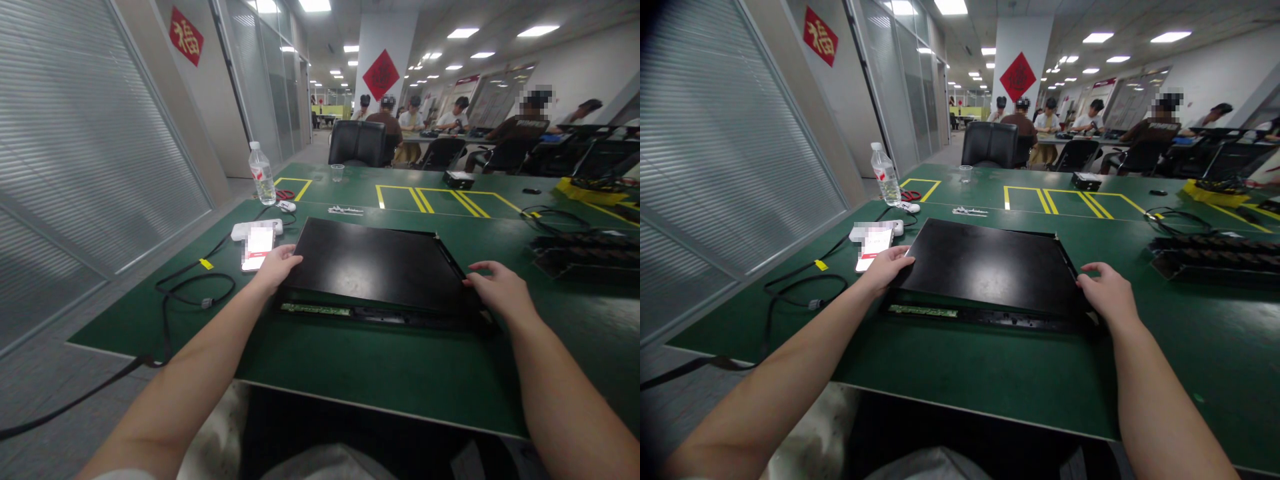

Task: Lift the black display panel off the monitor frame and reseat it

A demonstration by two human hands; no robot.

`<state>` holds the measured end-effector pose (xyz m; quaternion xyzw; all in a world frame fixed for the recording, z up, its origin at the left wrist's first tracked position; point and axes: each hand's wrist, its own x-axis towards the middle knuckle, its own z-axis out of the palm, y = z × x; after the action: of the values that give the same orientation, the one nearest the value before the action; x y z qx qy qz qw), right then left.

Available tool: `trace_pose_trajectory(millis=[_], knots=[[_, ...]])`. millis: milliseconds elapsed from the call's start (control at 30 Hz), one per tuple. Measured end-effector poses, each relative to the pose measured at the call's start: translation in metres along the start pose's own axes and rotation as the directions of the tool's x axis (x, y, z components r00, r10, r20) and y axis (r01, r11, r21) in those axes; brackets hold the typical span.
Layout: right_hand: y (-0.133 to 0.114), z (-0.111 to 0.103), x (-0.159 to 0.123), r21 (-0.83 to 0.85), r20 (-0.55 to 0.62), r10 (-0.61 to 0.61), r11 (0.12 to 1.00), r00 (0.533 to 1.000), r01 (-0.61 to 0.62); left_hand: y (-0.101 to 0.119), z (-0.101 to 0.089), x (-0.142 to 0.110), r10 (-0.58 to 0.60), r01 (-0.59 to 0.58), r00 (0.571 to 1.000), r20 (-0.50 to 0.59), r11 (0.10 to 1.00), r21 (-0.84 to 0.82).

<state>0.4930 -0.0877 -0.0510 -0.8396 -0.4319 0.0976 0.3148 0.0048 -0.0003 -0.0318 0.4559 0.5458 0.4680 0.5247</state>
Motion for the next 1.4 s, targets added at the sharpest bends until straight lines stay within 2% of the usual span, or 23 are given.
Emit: trace_pose_trajectory(millis=[500, 700, 867, 1033, 1167, 1400], knots=[[-0.0054, -0.0012, -0.0026, -0.043, -0.024, -0.033, 0.999, 0.999, 0.032, 0.0044, 0.0035, -0.0045, -0.012, 0.012, 1.000, 0.003, 1.000, -0.007], [-0.0048, -0.0031, -0.0022, -0.059, 0.009, -0.028, 0.998, 1.000, 0.029, 0.0031, 0.0028, -0.0038, -0.003, 0.004, 1.000, 0.019, 1.000, -0.014], [-0.0017, -0.0020, -0.0002, -0.048, -0.019, -0.083, 0.995, 0.996, 0.082, 0.0003, 0.0020, -0.0022, 0.003, -0.002, 1.000, 0.029, 1.000, -0.014], [-0.0040, -0.0013, -0.0013, -0.068, -0.003, -0.031, 0.997, 1.000, 0.030, 0.0001, 0.0017, -0.0020, 0.006, -0.005, 0.999, 0.032, 1.000, -0.018], [-0.0047, -0.0018, -0.0008, -0.110, -0.026, -0.051, 0.993, 0.998, 0.048, 0.0003, 0.0016, -0.0013, 0.004, -0.004, 0.999, 0.038, 1.000, -0.010], [-0.0056, -0.0038, -0.0003, -0.087, 0.010, -0.025, 0.996, 1.000, 0.026, -0.0001, 0.0015, -0.0006, -0.003, 0.003, 0.999, 0.036, 1.000, -0.006]])
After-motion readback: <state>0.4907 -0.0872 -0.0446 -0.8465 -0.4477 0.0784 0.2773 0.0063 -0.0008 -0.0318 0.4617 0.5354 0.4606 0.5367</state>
